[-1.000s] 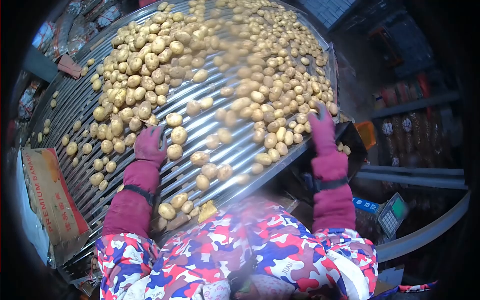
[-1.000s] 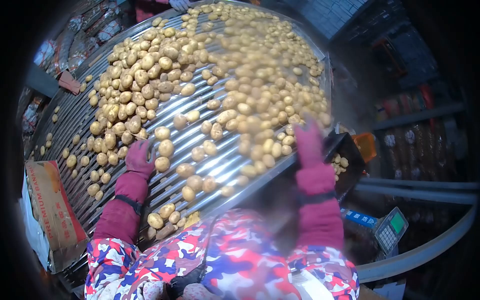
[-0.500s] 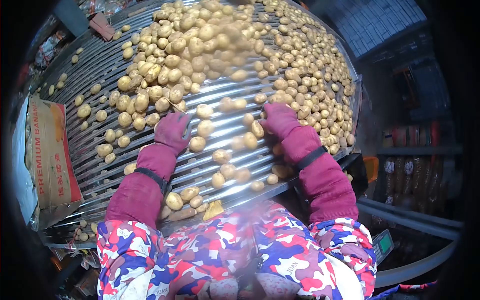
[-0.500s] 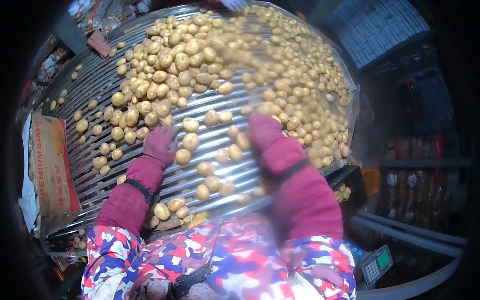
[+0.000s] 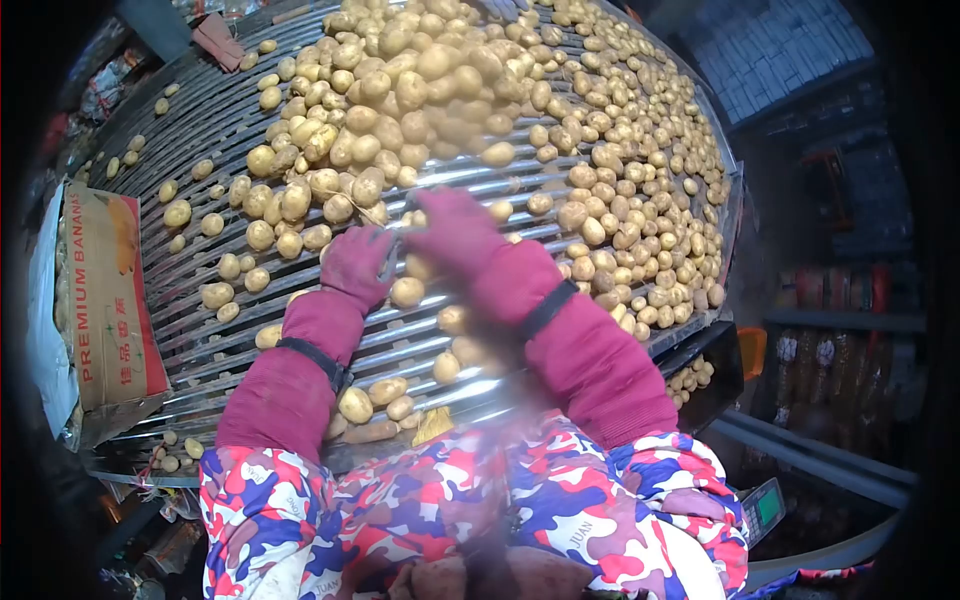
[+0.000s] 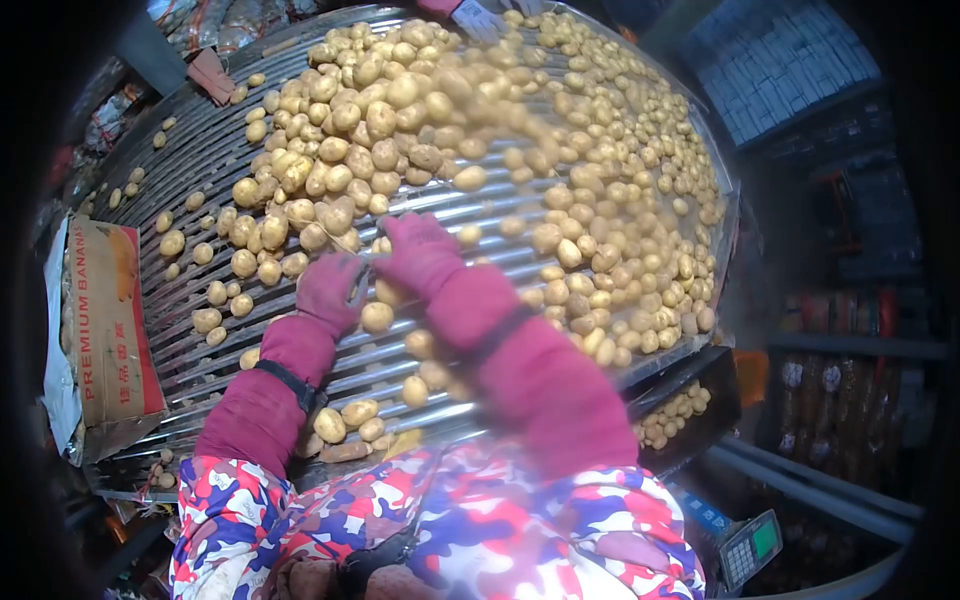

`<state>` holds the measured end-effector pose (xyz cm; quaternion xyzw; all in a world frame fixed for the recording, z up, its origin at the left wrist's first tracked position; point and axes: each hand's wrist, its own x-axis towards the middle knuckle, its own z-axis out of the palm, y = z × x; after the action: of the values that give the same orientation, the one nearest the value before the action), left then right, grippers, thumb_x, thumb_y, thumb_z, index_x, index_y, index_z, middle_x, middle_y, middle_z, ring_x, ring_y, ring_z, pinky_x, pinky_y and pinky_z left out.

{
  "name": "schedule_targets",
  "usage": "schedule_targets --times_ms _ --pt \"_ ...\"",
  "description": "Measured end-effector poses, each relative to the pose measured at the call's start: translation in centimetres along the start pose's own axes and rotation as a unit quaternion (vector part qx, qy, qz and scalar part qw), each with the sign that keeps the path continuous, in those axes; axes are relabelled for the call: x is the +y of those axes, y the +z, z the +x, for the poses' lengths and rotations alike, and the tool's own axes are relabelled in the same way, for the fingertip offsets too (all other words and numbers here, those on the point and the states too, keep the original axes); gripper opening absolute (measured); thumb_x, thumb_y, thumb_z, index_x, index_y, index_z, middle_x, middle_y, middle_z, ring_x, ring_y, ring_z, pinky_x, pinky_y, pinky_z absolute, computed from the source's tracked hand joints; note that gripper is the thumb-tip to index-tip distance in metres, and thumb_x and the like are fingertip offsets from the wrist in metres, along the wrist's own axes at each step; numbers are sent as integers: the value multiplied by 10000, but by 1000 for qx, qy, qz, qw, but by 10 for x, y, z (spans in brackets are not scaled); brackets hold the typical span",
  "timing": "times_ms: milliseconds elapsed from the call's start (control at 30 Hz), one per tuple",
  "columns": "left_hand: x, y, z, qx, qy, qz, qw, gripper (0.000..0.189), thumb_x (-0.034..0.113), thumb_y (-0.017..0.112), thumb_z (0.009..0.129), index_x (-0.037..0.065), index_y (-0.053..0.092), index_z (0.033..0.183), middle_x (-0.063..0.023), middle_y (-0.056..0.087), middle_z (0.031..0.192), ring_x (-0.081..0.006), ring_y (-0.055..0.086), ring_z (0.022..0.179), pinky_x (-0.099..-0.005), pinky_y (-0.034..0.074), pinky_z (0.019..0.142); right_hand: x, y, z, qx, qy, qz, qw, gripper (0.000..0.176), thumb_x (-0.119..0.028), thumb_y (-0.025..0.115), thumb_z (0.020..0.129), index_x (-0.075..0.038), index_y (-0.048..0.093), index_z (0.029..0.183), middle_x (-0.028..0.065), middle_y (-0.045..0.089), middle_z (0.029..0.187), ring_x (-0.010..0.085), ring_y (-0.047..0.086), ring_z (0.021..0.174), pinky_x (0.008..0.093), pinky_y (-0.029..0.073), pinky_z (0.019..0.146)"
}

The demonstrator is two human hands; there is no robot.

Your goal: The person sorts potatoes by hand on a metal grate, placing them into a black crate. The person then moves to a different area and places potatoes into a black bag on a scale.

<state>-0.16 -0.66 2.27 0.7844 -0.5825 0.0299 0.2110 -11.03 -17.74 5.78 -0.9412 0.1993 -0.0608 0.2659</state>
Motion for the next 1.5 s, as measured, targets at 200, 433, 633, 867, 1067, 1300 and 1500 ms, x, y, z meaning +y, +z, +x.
schedule_targets --times_ms 200,433,633,867,1067,1300,1500 --pt "-10 15 -9 -9 4 33 999 376 243 689 779 97 656 1123 -114 610 977 -327 585 933 -461 475 820 -6 30 21 -41 -68 -25 997 200 -145 753 744 -44 717 912 222 704 874 420 693 860 511 553 754" --pt "2 0 -3 26 20 14 999 214 234 698 748 125 593 900 -93 604 875 -329 603 870 -482 475 756 -24 -24 -6 -124 -132 -66 981 290 -248 632 888 -137 676 1152 184 678 1083 375 681 1015 475 543 877" --pt "4 -2 -2 36 26 32 998 193 248 708 756 146 633 901 -87 616 856 -322 617 835 -475 486 738 -24 -8 -40 -163 -5 106 981 293 -326 562 959 -192 653 1203 158 667 1130 356 669 1038 466 534 883" --pt "11 20 -7 107 -43 -99 988 183 195 729 750 128 727 921 -91 672 867 -306 646 848 -450 509 788 22 3 -103 -61 109 389 912 407 -272 618 974 -141 594 1359 118 653 1170 246 632 1068 411 546 871" --pt "122 -7 -11 -37 -94 -430 897 548 222 760 865 87 593 1370 -98 678 1146 -184 655 995 -327 539 885 14 -47 -175 98 196 627 748 470 -190 630 977 -60 525 1416 124 641 1168 230 624 1067 368 564 851" --pt "173 -4 -4 -129 -135 -513 838 433 192 760 885 30 657 1273 -85 687 1128 -176 640 1008 -331 526 902 53 -27 -230 157 -97 226 957 399 -113 745 838 -122 665 1228 116 650 1233 257 637 1131 369 528 920" --pt "195 -19 15 -107 -83 -567 812 385 163 673 935 6 619 1282 -102 652 1180 -154 613 1052 -300 509 924 10 -81 -249 225 12 539 811 521 -136 594 973 -111 432 1468 126 622 1246 234 638 1131 371 574 911"
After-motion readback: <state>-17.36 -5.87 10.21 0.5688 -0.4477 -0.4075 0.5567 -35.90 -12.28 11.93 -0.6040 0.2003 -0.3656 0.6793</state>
